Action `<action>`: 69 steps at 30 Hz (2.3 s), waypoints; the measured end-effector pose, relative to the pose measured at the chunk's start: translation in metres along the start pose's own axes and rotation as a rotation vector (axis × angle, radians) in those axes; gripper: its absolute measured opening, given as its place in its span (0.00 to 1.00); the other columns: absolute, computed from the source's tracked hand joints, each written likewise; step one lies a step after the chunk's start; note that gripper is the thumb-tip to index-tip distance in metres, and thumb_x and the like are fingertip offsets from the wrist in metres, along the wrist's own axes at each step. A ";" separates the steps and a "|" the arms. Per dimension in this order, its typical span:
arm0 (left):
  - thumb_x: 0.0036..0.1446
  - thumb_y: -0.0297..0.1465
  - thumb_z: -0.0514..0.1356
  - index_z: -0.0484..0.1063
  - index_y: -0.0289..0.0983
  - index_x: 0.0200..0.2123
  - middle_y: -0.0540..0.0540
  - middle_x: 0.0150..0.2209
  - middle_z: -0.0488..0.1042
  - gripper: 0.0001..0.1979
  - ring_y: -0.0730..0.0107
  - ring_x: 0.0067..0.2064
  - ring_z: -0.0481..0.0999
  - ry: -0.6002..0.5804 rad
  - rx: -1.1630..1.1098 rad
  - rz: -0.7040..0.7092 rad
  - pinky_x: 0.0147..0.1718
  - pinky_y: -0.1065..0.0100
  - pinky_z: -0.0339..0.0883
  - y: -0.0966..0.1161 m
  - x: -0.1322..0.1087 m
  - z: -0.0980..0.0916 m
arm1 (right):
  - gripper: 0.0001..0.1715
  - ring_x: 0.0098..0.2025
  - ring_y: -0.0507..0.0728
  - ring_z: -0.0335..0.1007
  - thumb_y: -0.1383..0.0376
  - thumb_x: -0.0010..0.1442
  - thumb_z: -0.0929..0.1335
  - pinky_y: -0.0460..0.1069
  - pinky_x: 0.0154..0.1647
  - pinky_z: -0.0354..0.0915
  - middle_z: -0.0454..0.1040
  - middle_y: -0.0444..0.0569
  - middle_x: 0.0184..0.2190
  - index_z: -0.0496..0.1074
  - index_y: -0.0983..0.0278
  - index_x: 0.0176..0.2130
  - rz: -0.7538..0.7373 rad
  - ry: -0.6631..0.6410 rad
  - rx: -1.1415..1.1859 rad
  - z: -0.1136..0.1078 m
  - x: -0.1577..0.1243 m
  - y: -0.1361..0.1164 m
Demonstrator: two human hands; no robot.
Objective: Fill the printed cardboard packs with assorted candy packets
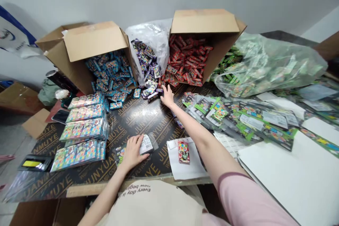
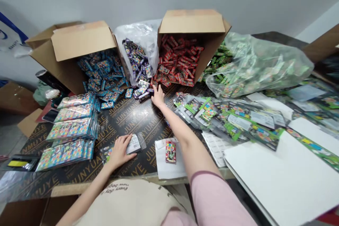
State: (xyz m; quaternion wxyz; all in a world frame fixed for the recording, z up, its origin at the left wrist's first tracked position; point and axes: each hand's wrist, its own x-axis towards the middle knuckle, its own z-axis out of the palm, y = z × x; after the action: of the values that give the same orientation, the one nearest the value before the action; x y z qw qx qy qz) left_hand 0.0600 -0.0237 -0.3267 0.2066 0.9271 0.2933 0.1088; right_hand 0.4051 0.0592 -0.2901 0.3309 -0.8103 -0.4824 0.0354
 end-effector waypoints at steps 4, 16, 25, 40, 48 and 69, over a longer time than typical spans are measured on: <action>0.46 0.38 0.68 0.55 0.38 0.64 0.38 0.56 0.64 0.43 0.48 0.56 0.62 0.009 -0.005 -0.011 0.57 0.49 0.56 0.001 0.001 0.000 | 0.16 0.50 0.63 0.68 0.68 0.57 0.64 0.58 0.52 0.62 0.74 0.60 0.46 0.72 0.67 0.46 -0.044 -0.008 0.082 -0.007 0.019 -0.004; 0.47 0.44 0.67 0.67 0.37 0.56 0.37 0.56 0.67 0.35 0.52 0.58 0.65 0.177 -0.666 -0.187 0.59 0.50 0.54 0.033 0.014 -0.025 | 0.24 0.30 0.52 0.71 0.52 0.53 0.71 0.47 0.31 0.68 0.77 0.45 0.34 0.72 0.60 0.47 0.194 -0.506 1.065 -0.050 -0.154 -0.053; 0.47 0.53 0.64 0.74 0.32 0.40 0.37 0.36 0.78 0.30 0.58 0.37 0.78 -0.268 -1.841 -0.618 0.35 0.62 0.72 0.073 0.012 -0.049 | 0.19 0.35 0.54 0.73 0.53 0.58 0.69 0.51 0.40 0.70 0.77 0.45 0.35 0.69 0.58 0.47 0.093 -0.374 1.087 -0.056 -0.202 -0.078; 0.34 0.29 0.72 0.58 0.31 0.59 0.51 0.23 0.75 0.46 0.71 0.24 0.73 0.101 -1.395 -0.491 0.29 0.70 0.66 0.059 -0.003 -0.068 | 0.51 0.66 0.69 0.50 0.50 0.51 0.73 0.65 0.61 0.54 0.52 0.61 0.65 0.52 0.58 0.66 -0.769 -0.394 0.263 -0.079 -0.233 -0.084; 0.49 0.41 0.65 0.64 0.33 0.56 0.44 0.33 0.77 0.33 0.64 0.34 0.76 0.070 -1.213 -0.337 0.37 0.64 0.69 0.048 -0.001 -0.056 | 0.45 0.53 0.64 0.65 0.56 0.47 0.73 0.61 0.57 0.55 0.69 0.54 0.50 0.58 0.59 0.61 -0.779 -0.216 0.277 -0.068 -0.229 -0.081; 0.43 0.34 0.70 0.35 0.40 0.68 0.38 0.55 0.63 0.57 0.51 0.54 0.63 0.010 -0.125 0.098 0.54 0.53 0.59 0.003 -0.011 -0.023 | 0.60 0.61 0.67 0.58 0.43 0.48 0.73 0.60 0.59 0.50 0.62 0.59 0.62 0.46 0.60 0.68 -0.659 -0.454 0.154 -0.043 -0.218 -0.034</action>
State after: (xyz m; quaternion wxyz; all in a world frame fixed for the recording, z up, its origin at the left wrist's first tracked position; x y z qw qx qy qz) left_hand 0.0457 -0.0250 -0.3058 0.2572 0.9250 0.2413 0.1417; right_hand 0.2791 -0.1274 -0.2947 0.2695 -0.5567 -0.7729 0.1417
